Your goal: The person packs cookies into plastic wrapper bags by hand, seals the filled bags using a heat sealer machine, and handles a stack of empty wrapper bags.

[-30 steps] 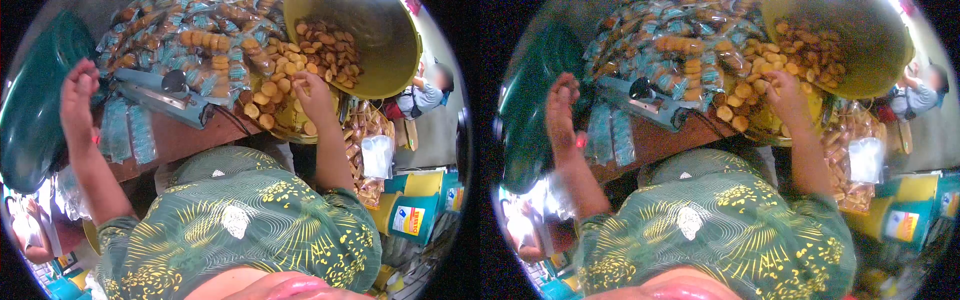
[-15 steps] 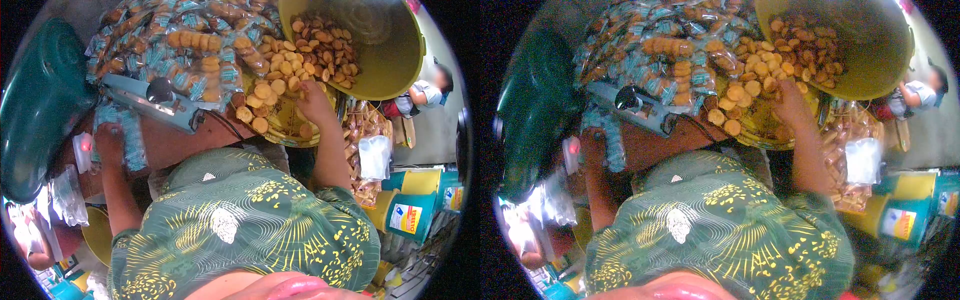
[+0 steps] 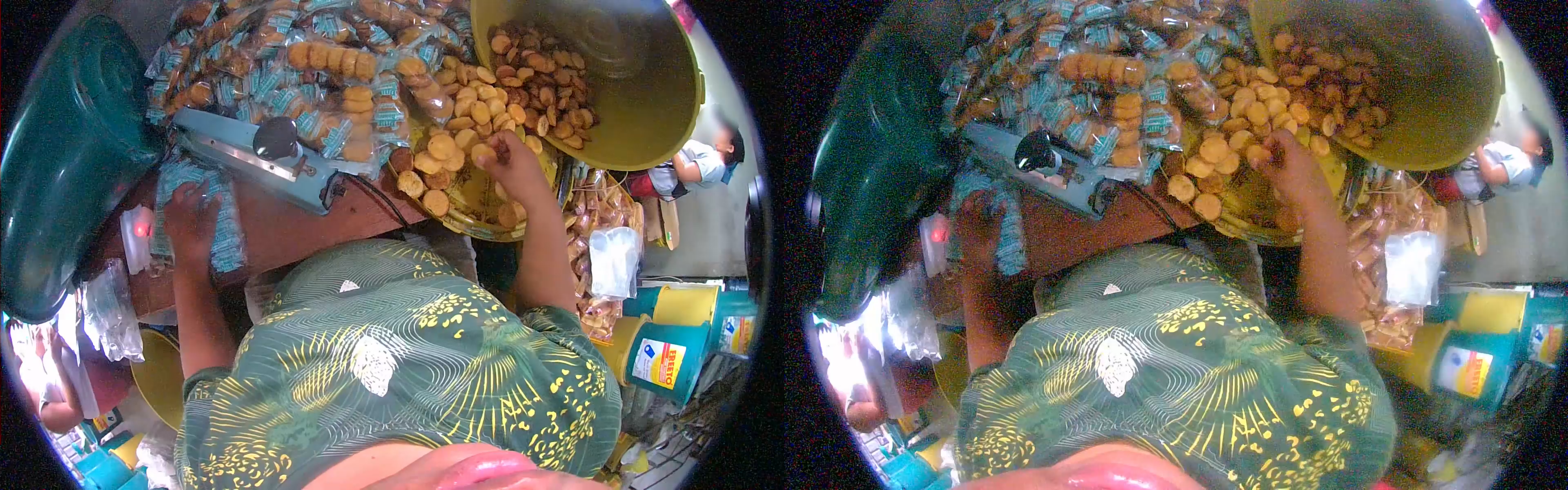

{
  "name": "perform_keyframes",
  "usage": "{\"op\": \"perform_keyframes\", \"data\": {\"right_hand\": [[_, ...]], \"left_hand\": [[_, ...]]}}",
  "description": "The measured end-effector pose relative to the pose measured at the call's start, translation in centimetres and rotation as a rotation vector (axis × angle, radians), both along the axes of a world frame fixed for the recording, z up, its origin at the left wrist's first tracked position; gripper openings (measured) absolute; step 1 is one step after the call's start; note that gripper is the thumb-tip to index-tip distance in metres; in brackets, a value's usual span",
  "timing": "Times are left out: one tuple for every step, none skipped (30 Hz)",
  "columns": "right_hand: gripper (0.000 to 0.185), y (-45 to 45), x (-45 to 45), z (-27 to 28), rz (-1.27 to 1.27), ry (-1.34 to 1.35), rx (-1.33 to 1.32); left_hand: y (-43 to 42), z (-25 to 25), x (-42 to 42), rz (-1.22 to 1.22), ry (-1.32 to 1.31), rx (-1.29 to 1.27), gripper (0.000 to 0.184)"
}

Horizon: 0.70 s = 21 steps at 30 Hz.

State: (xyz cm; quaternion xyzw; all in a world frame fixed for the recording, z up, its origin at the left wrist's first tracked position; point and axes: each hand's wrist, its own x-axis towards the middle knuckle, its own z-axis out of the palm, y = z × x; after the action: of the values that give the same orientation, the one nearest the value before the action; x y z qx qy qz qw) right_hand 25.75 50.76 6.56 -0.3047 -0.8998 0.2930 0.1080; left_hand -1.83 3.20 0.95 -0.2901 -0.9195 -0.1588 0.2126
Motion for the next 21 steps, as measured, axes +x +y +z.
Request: {"op": "perform_keyframes", "data": {"right_hand": [[0.036,0.6,0.3,-0.1,0.011,0.016,-0.017],[0.036,1.3,0.4,-0.1,-0.004,0.031,0.09],[0.036,2.0,0.3,0.2,-0.018,0.046,0.197],[0.036,2.8,0.3,0.4,-0.03,0.063,0.303],[0.037,4.2,0.4,-0.2,-0.027,0.069,0.415],[0.038,5.7,0.4,-1.3,-0.019,0.075,0.525],[0.039,5.6,-0.4,-1.3,0.0,0.089,0.633],[0.039,5.3,-0.9,-1.1,-0.136,0.25,0.196],[0.039,3.3,-1.4,0.9,-0.248,0.38,-0.259],[0.039,2.2,-1.7,1.1,-0.249,0.367,-0.369],[0.038,1.1,-2.0,1.3,-0.255,0.351,-0.475],[0.038,2.4,-1.3,0.4,-0.155,0.247,-0.224],[0.037,4.0,-0.7,-0.5,-0.058,0.159,0.034],[0.037,3.9,-0.7,-0.6,-0.005,0.126,0.154],[0.036,3.7,-0.7,-0.6,0.043,0.098,0.277],[0.036,3.0,-0.8,0.0,0.044,0.113,0.256],[0.036,3.6,-0.5,-0.9,0.034,0.124,0.33],[0.036,5.0,-0.1,-2.2,0.019,0.134,0.404],[0.035,5.3,-0.2,-2.5,0.01,0.122,0.398],[0.035,5.7,-0.2,-2.8,0.001,0.109,0.393],[0.035,5.3,-0.3,-2.0,-0.001,0.073,0.305]], "left_hand": [[0.0,-0.1,-0.1,-0.005,-0.009,-0.03,0.02],[-0.1,-0.2,-0.1,-0.01,-0.02,-0.06,0.018],[-0.1,-0.2,-0.2,-0.033,-0.028,-0.058,0.017],[-0.2,-0.1,-0.4,-0.054,-0.034,-0.056,0.016],[-0.1,0.1,-0.6,-0.074,-0.039,-0.054,0.015],[0.0,-0.5,-0.8,-0.107,0.034,-0.059,0.014],[0.2,-1.4,-1.0,-0.128,0.11,-0.065,0.013],[-0.5,-1.9,-1.2,-0.13,0.186,-0.079,0.012],[-0.1,-1.0,-0.3,-0.041,0.115,-0.07,0.011],[0.9,0.0,0.9,0.057,0.045,-0.056,0.011],[1.1,0.6,1.6,0.056,0.063,-0.008,0.012],[0.9,1.0,2.1,0.055,0.08,0.033,0.013],[0.3,1.3,2.2,0.041,-0.011,0.021,0.018],[-0.2,1.5,2.3,0.019,-0.104,0.018,0.024],[-0.4,1.6,2.5,0.039,-0.057,0.045,0.023],[-0.4,1.7,2.5,0.049,-0.007,0.071,0.023],[-0.5,1.8,2.4,0.05,0.044,0.098,0.023],[-0.7,1.7,2.0,0.073,0.046,0.098,0.024],[-0.9,1.5,1.5,0.092,0.05,0.099,0.026],[-0.9,1.4,1.2,0.107,0.053,0.1,0.027],[-0.8,1.4,1.2,0.156,0.085,0.108,0.028]]}}
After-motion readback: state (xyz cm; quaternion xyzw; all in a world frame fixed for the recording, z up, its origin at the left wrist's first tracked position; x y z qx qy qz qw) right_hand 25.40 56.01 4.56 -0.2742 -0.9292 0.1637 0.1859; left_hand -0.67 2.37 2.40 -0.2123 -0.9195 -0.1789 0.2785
